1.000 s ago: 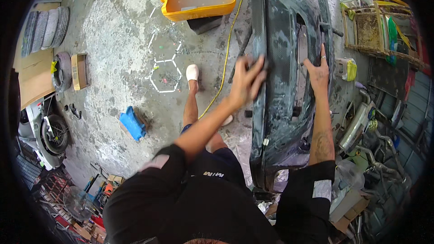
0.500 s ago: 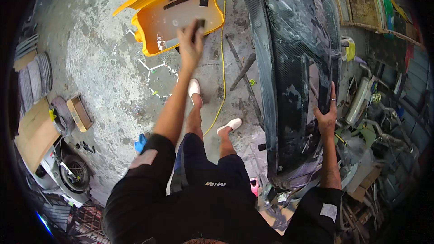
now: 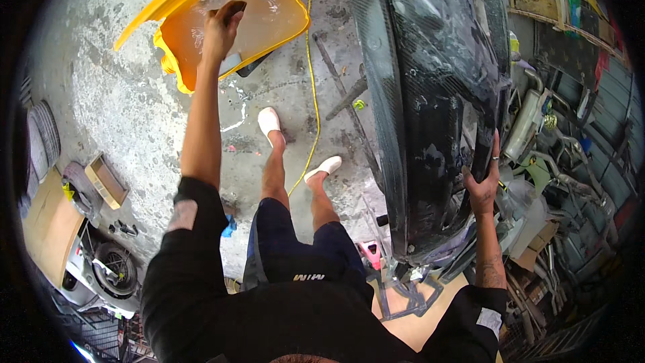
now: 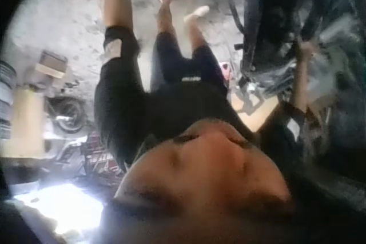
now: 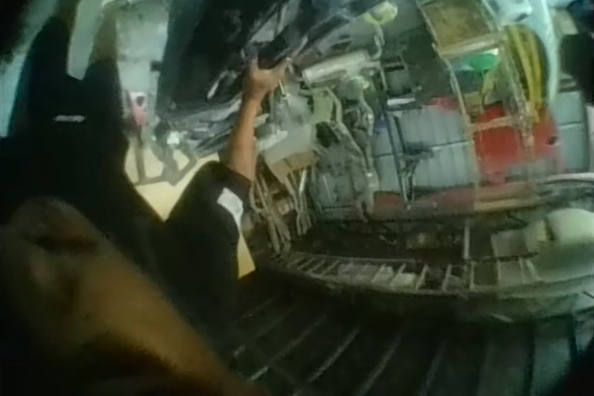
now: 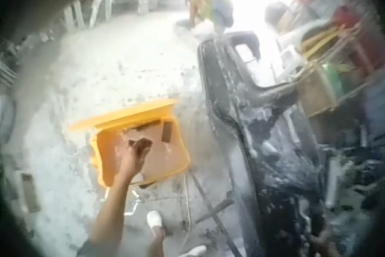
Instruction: The person sands a large black car bumper with a sanding block, repeatedly dipping it into a yellow bucket of water. The person works on multiple sections of the bumper, including the edges and central areas, while another person is visible in the background.
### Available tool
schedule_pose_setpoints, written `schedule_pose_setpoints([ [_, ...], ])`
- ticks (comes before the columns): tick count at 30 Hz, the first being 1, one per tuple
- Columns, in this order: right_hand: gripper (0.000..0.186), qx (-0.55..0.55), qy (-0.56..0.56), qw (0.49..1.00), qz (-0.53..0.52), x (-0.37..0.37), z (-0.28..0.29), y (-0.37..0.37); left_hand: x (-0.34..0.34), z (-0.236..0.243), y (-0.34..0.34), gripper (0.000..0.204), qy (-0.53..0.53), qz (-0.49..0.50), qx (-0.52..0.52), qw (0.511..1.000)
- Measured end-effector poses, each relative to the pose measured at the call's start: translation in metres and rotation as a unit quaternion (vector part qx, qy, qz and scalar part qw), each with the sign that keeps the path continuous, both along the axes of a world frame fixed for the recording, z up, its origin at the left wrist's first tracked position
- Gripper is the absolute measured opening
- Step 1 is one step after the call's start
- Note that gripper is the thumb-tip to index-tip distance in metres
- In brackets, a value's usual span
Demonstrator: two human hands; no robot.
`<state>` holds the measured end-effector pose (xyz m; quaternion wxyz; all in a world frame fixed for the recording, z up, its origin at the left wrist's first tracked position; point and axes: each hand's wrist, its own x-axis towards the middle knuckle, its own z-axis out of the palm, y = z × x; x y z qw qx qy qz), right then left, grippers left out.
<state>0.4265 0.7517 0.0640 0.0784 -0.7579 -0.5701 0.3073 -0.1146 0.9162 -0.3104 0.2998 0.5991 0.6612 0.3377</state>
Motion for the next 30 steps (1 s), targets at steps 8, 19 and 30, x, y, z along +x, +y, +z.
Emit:
schedule_pose_setpoints([
  [8,0.101,0.029,0.080,0.995,0.043,-0.015,-0.030,0.017,0.154,0.230,-0.029,0.055,-0.206,0.086,0.230,0.947],
  [19,0.093,0.036,0.122,0.989,0.077,-0.019,-0.018,0.019,0.193,0.239,-0.053,0.051,-0.222,0.159,0.240,0.932],
  [30,0.093,0.110,0.101,0.983,0.111,-0.010,-0.021,0.012,0.204,0.248,-0.061,0.049,-0.214,0.227,0.180,0.933],
])
